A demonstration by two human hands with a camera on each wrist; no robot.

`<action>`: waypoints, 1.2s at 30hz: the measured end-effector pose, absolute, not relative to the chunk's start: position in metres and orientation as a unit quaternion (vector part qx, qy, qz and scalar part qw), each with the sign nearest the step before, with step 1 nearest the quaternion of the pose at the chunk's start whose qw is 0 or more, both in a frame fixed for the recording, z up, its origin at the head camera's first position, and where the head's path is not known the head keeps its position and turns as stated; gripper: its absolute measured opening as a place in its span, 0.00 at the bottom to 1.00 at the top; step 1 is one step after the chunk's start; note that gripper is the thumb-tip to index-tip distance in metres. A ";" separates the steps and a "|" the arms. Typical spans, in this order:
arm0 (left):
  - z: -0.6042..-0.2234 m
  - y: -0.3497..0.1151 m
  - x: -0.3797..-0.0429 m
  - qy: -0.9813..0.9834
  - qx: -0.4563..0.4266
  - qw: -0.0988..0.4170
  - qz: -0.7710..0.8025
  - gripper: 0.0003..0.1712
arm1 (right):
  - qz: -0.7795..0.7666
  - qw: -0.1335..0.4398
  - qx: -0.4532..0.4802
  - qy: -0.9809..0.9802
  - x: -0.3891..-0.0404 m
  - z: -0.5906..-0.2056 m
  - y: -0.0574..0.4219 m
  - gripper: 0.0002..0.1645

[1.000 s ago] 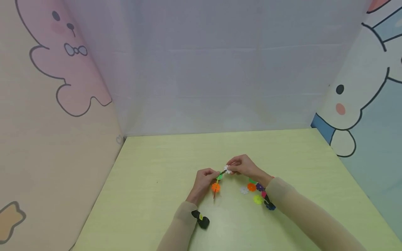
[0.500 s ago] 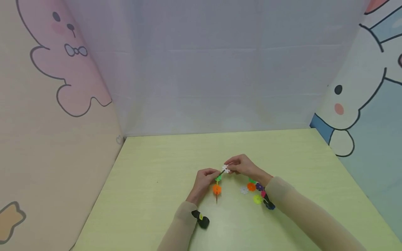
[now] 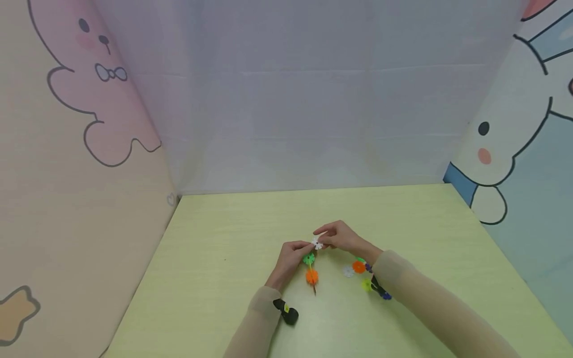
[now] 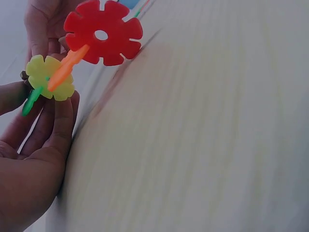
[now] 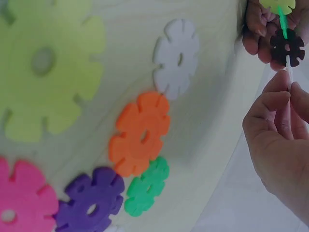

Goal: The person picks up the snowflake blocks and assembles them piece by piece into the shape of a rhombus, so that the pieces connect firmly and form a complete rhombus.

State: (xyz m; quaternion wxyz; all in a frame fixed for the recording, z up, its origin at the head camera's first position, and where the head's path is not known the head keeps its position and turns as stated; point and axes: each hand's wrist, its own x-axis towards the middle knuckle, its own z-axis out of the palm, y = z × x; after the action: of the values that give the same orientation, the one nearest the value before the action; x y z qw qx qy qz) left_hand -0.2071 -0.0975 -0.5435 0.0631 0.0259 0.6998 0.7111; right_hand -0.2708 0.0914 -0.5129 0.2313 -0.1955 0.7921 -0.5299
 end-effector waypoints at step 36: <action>-0.575 -0.094 -0.219 0.674 0.002 0.050 0.737 0.09 | -0.257 0.205 -0.230 0.916 -0.268 -0.510 0.181 0.17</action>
State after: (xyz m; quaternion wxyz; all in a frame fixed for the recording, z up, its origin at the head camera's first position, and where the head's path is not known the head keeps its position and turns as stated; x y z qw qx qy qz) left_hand -0.2195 -0.0945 -0.5754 0.0503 0.0017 0.6736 0.7374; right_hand -0.2677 0.1805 -0.5099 0.2046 -0.2297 0.9162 -0.2570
